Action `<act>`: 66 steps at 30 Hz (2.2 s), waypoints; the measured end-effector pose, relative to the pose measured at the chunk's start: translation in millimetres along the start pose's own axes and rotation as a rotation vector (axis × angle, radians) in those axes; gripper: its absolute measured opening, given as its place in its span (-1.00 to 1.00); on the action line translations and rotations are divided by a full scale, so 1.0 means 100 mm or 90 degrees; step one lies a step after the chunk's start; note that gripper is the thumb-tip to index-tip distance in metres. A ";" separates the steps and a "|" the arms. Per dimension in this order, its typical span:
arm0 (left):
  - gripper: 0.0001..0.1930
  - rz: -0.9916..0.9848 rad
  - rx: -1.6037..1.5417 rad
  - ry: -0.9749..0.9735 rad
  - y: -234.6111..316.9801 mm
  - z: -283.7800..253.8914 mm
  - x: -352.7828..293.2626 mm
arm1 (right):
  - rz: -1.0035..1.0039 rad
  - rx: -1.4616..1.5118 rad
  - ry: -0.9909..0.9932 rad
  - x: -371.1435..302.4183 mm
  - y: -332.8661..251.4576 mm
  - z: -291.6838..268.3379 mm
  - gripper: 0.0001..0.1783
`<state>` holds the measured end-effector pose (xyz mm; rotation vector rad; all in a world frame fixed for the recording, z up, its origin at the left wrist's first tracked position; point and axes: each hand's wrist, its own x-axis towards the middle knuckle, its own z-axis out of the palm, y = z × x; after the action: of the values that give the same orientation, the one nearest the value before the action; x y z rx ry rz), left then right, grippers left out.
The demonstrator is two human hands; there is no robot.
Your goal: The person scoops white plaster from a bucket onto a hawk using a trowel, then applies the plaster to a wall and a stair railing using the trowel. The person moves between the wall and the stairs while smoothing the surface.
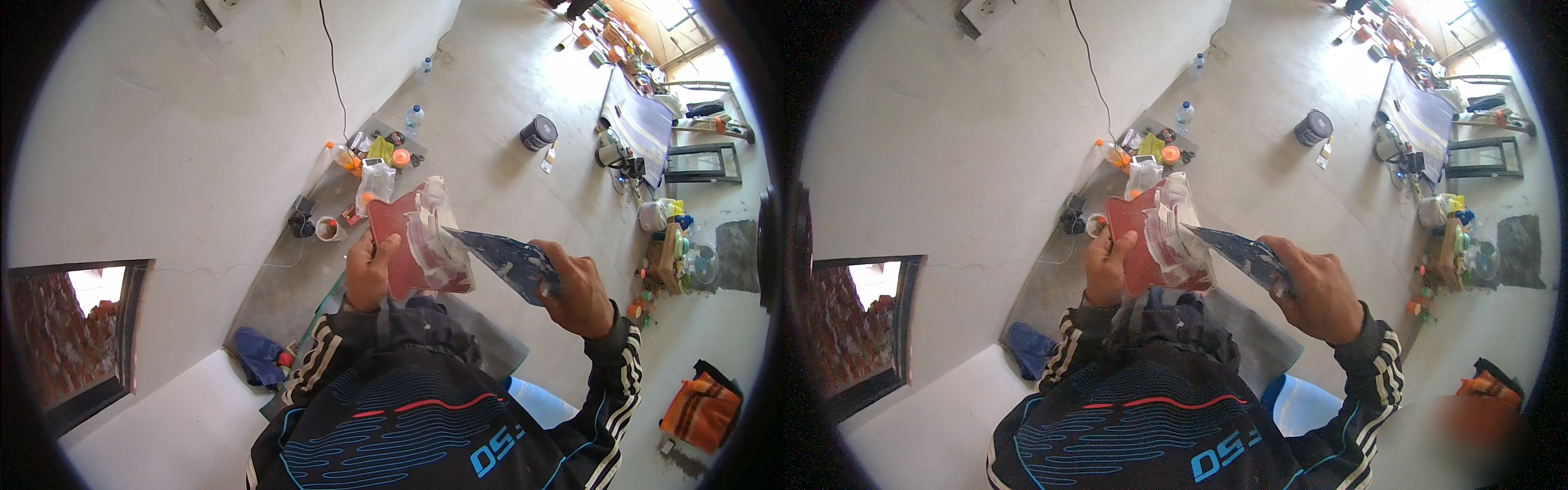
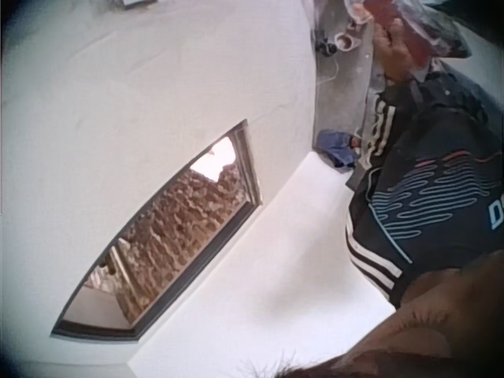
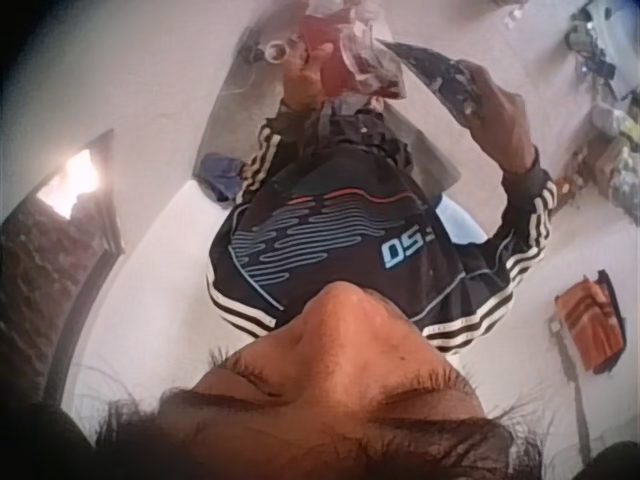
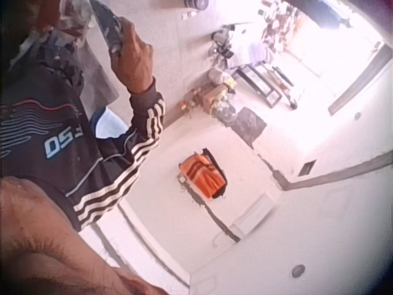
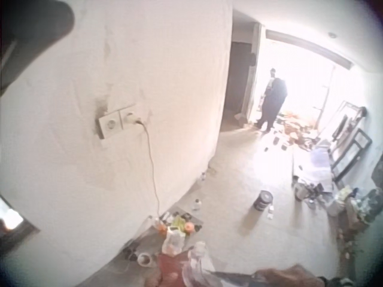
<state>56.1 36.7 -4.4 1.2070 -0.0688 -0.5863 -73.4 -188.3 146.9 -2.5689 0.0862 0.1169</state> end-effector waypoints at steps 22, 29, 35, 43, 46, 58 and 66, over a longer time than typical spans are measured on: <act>-0.62 0.124 0.429 0.193 -0.58 0.23 0.05 | 0.109 0.128 -0.002 -0.34 0.16 0.52 -0.46; -0.64 0.191 0.438 0.183 -0.50 0.29 0.00 | 0.134 0.267 0.039 -0.34 0.50 0.54 -0.48; -0.67 0.163 0.277 0.186 -0.51 0.39 -0.05 | 0.191 0.702 0.111 -0.45 1.01 0.55 -0.30; -0.67 0.011 -0.260 0.219 -0.49 0.34 -0.28 | 0.227 1.038 0.295 -0.44 1.66 0.67 -0.35; -0.59 0.069 -0.296 0.290 -0.68 0.08 -0.47 | 0.247 1.150 0.251 -0.29 1.87 0.91 -0.40; -0.60 0.277 -0.305 0.555 -0.89 -1.64 -1.79 | 0.157 1.260 0.196 0.61 0.96 1.39 -0.48; -0.57 0.331 -0.348 0.572 -0.47 -2.68 -1.87 | 0.157 1.257 0.132 1.20 -0.29 2.14 -0.54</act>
<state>-26.2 342.2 -98.8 0.7741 0.4968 0.4069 34.6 -52.4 -29.3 -0.5822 0.3620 -0.1172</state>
